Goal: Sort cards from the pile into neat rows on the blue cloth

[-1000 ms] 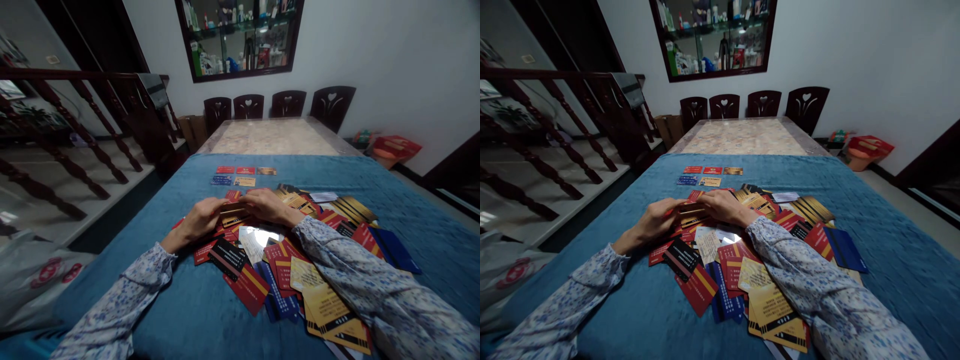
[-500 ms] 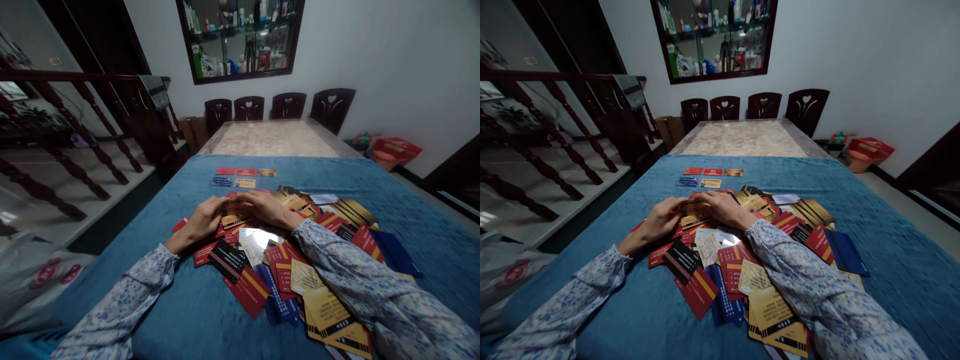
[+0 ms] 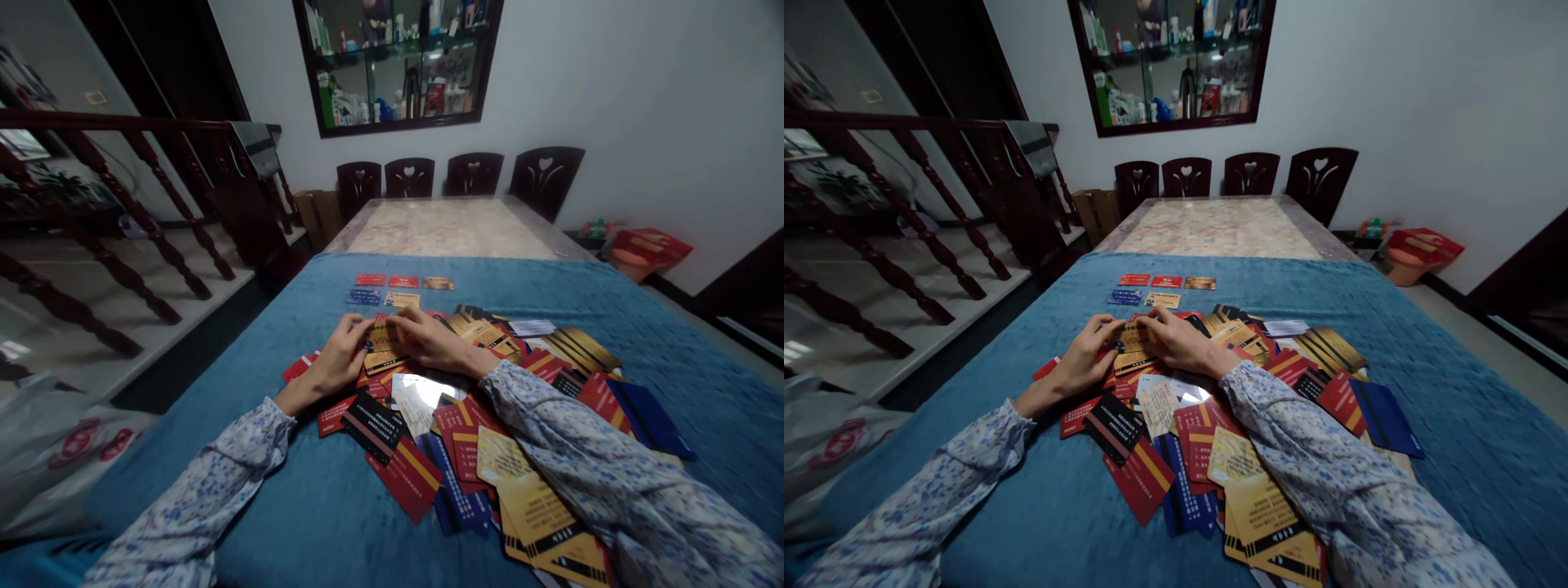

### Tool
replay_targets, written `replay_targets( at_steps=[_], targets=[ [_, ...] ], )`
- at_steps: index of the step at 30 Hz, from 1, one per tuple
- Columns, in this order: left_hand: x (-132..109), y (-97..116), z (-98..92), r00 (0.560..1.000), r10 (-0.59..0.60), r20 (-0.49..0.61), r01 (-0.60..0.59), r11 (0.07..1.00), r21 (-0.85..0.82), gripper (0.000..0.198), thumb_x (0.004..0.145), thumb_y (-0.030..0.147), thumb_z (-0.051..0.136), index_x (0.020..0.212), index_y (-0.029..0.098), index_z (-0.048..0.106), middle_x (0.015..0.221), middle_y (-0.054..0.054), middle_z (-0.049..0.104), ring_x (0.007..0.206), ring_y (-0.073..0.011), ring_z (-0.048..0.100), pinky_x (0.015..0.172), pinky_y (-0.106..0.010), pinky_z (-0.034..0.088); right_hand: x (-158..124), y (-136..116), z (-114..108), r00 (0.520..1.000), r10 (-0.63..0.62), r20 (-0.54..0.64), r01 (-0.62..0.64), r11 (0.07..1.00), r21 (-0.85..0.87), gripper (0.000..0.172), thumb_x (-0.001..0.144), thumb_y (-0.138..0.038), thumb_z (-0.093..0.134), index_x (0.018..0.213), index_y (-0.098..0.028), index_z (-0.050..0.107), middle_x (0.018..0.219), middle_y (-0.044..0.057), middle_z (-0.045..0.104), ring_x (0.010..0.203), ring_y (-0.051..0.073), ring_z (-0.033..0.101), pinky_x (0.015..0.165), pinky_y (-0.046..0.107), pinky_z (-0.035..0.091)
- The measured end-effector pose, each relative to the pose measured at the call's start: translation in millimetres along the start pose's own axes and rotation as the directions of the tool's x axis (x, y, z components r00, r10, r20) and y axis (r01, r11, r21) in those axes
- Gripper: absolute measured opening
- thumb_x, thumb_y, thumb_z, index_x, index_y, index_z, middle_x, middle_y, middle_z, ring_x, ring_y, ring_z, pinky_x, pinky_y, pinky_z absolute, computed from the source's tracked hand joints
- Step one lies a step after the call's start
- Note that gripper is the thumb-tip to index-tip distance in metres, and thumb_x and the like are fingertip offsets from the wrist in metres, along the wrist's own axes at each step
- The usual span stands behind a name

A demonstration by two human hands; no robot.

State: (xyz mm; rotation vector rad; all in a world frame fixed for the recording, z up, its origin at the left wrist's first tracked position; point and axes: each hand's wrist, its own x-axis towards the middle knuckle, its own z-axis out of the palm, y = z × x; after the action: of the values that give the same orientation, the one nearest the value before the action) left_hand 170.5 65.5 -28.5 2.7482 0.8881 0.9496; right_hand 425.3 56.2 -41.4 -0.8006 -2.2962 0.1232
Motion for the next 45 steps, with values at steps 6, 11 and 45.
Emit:
replay_targets(
  at_steps=[6, 11, 45],
  targets=[
    [2, 4, -2.9, 1.000, -0.017, 0.020, 0.017, 0.999, -0.039, 0.052, 0.088, 0.005, 0.054, 0.138, 0.017, 0.052, 0.130, -0.014, 0.054, 0.117, -0.0233, 0.061, 0.102, -0.039, 0.058, -1, 5, 0, 1.000, -0.006, -0.011, 0.006, 0.999, -0.036, 0.061, 0.090, -0.022, 0.066, 0.149, -0.023, 0.048, 0.128, 0.015, 0.053, 0.101, 0.022, 0.061, 0.091, 0.041, 0.058],
    [4, 5, -8.1, 0.996, -0.042, 0.079, 0.046, 0.998, -0.050, 0.056, 0.085, 0.010, 0.058, 0.140, 0.015, 0.051, 0.134, -0.015, 0.053, 0.118, -0.0244, 0.060, 0.104, -0.040, 0.057, 1, 2, -2, 0.999, -0.023, -0.025, 0.021, 0.998, -0.066, 0.057, 0.090, -0.021, 0.065, 0.145, -0.019, 0.050, 0.122, 0.015, 0.054, 0.098, 0.022, 0.060, 0.086, 0.041, 0.058],
    [103, -34, -15.2, 0.896, 0.084, 0.436, -0.139, 0.986, 0.094, 0.025, 0.082, 0.014, 0.062, 0.107, 0.016, 0.067, 0.110, -0.012, 0.067, 0.101, -0.0250, 0.063, 0.092, -0.037, 0.052, 41, 29, -51, 0.945, 0.227, 0.236, -0.164, 0.952, -0.260, 0.012, 0.084, -0.023, 0.072, 0.089, -0.015, 0.066, 0.099, 0.009, 0.059, 0.086, 0.019, 0.056, 0.080, 0.030, 0.044]
  ],
)
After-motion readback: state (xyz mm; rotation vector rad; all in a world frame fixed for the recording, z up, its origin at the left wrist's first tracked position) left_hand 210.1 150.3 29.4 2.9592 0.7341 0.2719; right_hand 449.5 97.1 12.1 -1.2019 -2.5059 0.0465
